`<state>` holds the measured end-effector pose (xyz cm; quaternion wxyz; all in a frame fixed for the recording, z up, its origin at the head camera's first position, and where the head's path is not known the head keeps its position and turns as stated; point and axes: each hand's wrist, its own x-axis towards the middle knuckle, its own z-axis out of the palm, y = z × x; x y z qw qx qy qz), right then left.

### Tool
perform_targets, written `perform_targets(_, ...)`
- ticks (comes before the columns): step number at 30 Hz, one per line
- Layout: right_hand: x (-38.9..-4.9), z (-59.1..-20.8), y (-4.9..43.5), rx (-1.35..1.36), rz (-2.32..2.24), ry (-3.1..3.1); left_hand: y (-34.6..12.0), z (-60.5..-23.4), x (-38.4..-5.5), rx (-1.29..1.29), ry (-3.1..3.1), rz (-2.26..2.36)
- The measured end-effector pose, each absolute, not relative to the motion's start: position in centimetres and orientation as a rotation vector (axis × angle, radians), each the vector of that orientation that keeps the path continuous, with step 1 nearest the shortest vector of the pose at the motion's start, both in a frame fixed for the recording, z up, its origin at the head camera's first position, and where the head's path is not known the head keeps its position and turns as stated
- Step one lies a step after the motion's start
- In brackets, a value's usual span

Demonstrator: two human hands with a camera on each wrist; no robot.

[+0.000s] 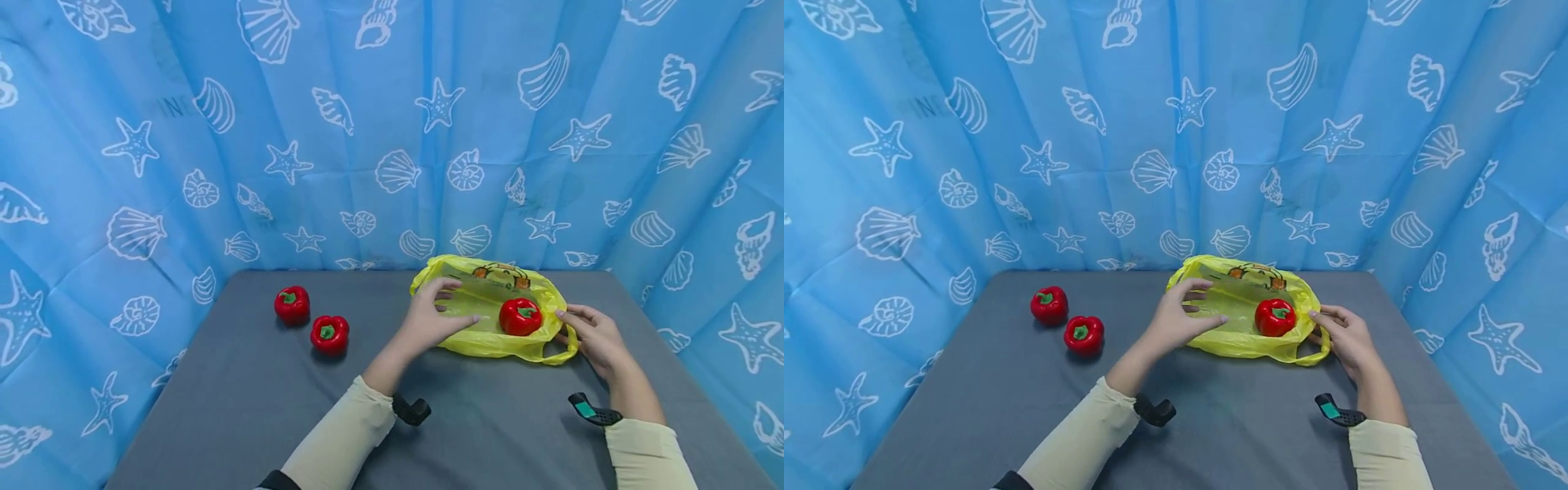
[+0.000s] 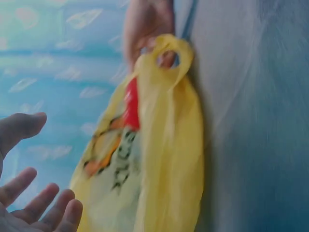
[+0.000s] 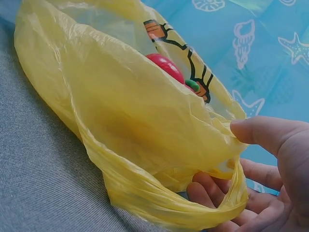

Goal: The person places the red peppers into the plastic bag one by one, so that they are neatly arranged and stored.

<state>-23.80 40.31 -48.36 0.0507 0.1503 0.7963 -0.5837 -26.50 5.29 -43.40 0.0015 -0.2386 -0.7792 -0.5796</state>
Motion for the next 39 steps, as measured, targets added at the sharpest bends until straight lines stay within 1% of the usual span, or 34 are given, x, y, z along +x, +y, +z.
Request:
perform_targets(3,-23.8,-48.3,40.2,0.451,-1.816,2.384,1.6,-43.8,-26.3,-0.681,-2.392,-1.806)
perform_targets(6,-23.7,-48.3,40.2,0.447,-1.841,2.353,-2.3,-44.4,-26.2,-0.542,-2.390,-1.735)
perform_targets(11,-23.6,-48.2,40.3,0.450,-1.835,2.366,-8.1,-43.6,-26.4,-0.346,-2.420,-1.597)
perform_targets(15,-23.7,-48.1,40.3,0.442,-1.839,2.348,-12.7,-43.1,-26.6,-0.229,-2.514,-1.575)
perform_targets(20,-23.7,-47.9,40.1,0.451,-1.843,2.346,-17.1,-43.3,-26.7,-0.238,-2.673,-1.552)
perform_targets(27,-23.6,-47.9,40.2,0.465,-1.847,2.345,-19.6,-44.0,-26.8,-0.294,-2.765,-1.594)
perform_targets(39,-23.7,-48.1,40.2,0.477,-1.830,2.359,-19.6,-45.2,-27.1,-0.338,-2.824,-1.730)
